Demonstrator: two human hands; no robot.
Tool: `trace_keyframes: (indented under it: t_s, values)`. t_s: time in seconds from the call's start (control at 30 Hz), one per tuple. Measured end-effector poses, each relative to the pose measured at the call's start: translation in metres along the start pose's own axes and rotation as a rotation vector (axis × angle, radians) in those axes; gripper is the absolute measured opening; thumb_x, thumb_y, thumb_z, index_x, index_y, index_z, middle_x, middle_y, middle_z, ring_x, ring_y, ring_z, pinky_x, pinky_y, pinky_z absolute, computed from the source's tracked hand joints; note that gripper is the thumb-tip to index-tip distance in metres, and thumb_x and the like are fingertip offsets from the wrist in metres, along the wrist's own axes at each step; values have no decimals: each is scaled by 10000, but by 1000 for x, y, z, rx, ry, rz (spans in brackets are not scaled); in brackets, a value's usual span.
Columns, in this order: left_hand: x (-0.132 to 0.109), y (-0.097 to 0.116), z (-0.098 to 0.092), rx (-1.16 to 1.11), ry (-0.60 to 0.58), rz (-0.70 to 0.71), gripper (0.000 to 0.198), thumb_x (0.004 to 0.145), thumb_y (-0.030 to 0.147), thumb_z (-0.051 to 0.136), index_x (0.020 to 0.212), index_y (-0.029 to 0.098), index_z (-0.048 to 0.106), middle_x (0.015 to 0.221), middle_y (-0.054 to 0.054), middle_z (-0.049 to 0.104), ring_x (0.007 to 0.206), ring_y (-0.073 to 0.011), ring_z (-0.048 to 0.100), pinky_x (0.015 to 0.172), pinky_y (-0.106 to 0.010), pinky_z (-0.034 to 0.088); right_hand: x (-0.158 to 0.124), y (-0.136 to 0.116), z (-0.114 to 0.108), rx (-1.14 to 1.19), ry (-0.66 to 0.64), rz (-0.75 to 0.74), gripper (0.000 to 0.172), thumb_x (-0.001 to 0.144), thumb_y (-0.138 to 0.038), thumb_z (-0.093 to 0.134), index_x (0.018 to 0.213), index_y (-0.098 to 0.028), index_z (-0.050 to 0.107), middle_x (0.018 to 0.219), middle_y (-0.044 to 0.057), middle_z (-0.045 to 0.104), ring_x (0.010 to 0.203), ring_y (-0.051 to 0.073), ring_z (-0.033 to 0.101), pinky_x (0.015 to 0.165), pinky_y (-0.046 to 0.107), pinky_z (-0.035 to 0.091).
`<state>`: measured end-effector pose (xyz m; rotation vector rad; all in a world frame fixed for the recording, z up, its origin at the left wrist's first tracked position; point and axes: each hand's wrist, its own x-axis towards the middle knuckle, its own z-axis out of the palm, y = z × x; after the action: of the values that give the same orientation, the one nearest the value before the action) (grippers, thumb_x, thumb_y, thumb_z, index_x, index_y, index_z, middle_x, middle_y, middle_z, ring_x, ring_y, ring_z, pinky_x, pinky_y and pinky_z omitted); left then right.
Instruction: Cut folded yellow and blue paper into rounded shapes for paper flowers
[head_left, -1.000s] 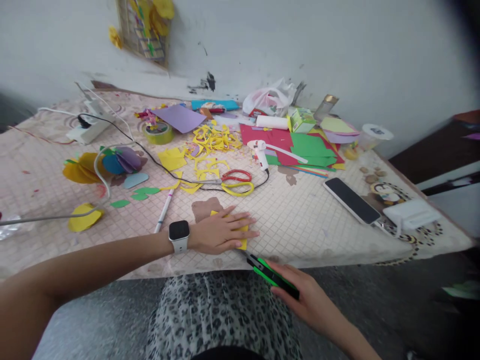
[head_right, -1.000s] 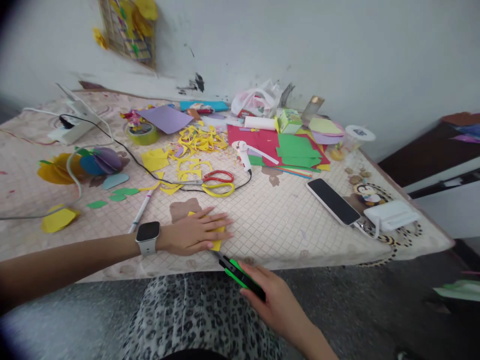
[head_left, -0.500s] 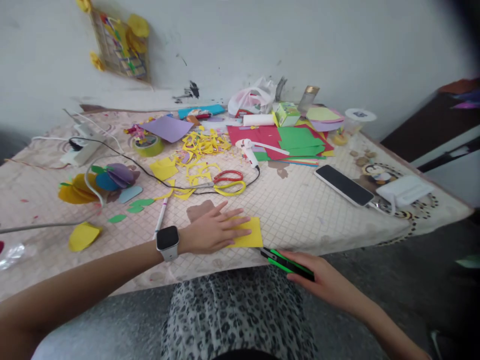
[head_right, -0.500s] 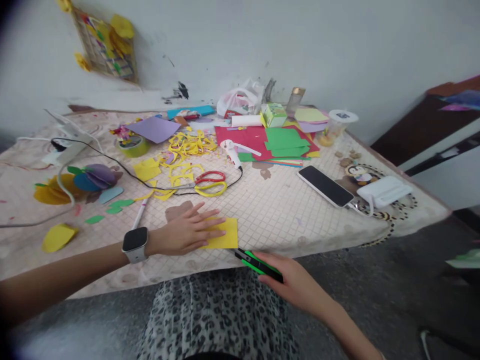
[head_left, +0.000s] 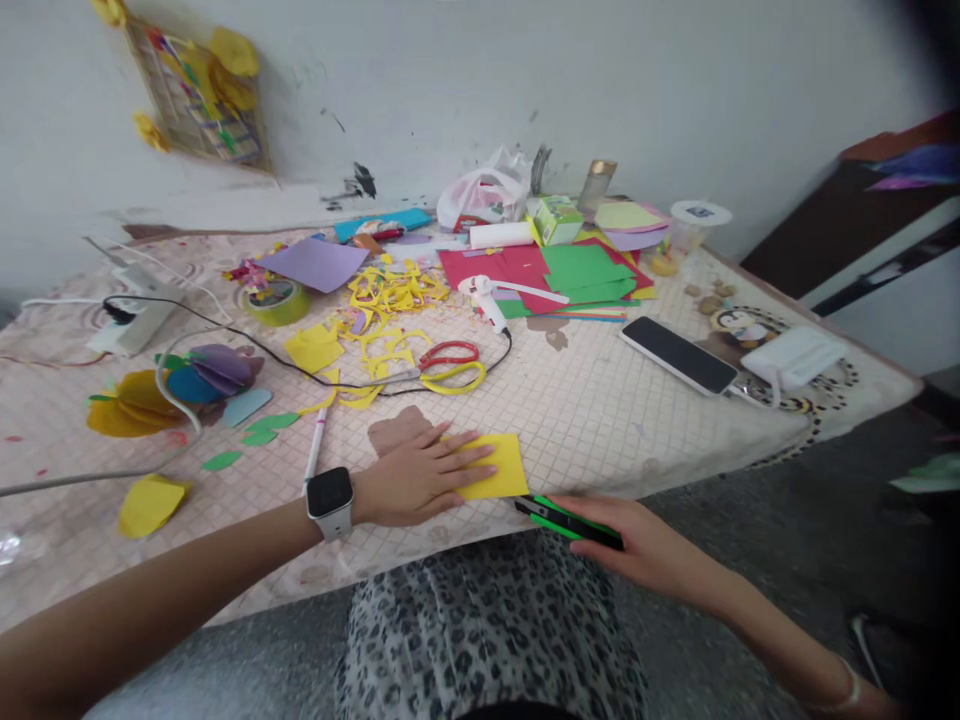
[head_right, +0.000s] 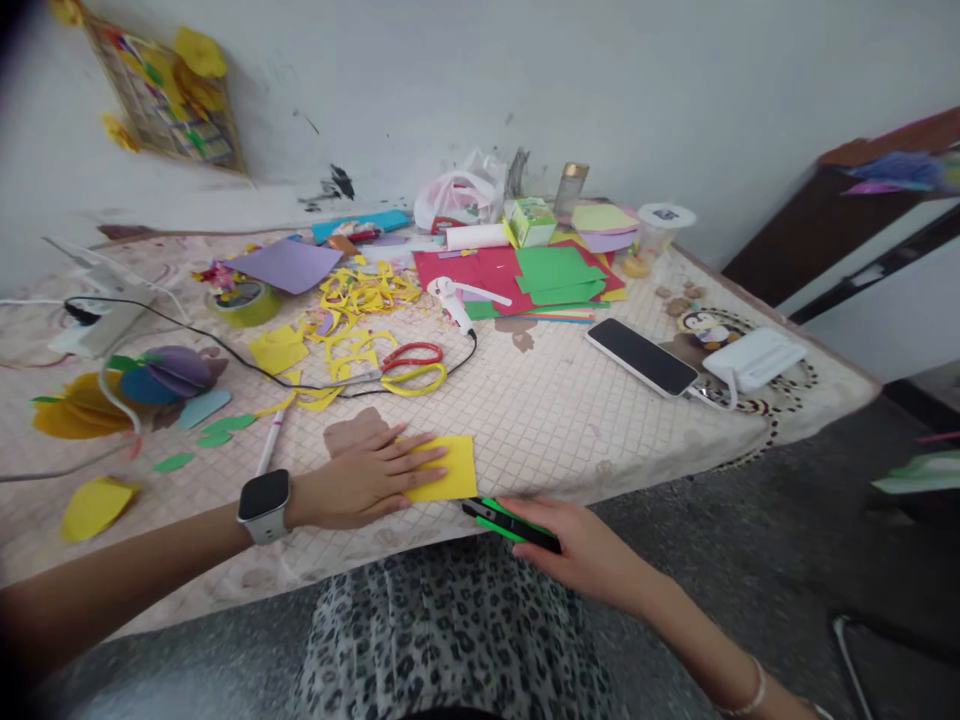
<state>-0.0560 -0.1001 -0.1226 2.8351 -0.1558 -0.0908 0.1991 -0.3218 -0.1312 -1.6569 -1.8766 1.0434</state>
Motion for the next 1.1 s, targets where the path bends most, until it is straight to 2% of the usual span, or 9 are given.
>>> trace_keyframes:
  t_s: [0.2,0.37,0.43,0.6,0.7,0.77,0.9,1.1]
  values:
    - [0,0,2,-19,41,4,540,1003,373,361,1521,298,231,1578,-37,315,1476,-257,191,1196,-521,112,-4,1,-6,3,-4,-16,469,938,-339,570,1402,-311,510,1163,73,704,1029,245,660,911,400,524]
    - [0,-2,3,-30,43,0,541,1003,373,357,1523,306,224,1581,-33,306,1476,-253,191,1197,-520,96,-15,-3,5,-98,-139,-8,457,917,-341,597,1371,-359,542,1001,54,708,856,230,675,762,356,556]
    - [-1,-2,3,-36,32,-3,543,1005,370,349,1526,308,211,1585,-36,296,1479,-253,182,1196,-524,88,-19,-4,11,-107,-168,17,460,915,-348,600,1371,-349,544,975,58,702,851,236,674,760,363,560]
    - [0,1,1,-81,49,-25,640,944,492,458,1513,271,264,1578,-103,303,1464,-288,230,1187,-532,122,-32,0,5,5,-89,95,435,916,-384,606,1348,-340,571,1094,61,726,1019,266,672,900,421,539]
    - [5,9,1,-73,106,-136,820,850,579,563,1511,202,256,1586,-178,246,1459,-336,220,1172,-534,175,-43,4,-8,71,-8,142,438,900,-397,627,1331,-325,591,1247,57,689,1113,282,653,967,447,513]
    - [11,16,0,-55,146,-234,899,810,589,604,1515,185,218,1570,-200,269,1445,-359,241,1153,-545,212,-49,7,-15,71,79,190,437,893,-411,629,1316,-298,610,1288,68,667,1154,299,636,994,470,498]
    - [28,32,-5,-63,177,-352,936,777,496,662,1511,170,181,1455,-192,440,1349,-366,382,1086,-528,325,-56,12,-25,14,203,241,438,891,-411,622,1300,-254,625,1284,81,667,1160,296,635,1004,479,499]
    - [33,44,-7,-127,181,-398,894,776,330,671,1503,187,170,1360,-155,513,1234,-335,470,1017,-501,399,-56,17,-29,-13,243,258,461,896,-413,613,1319,-229,605,1307,84,651,1181,294,621,1036,486,473]
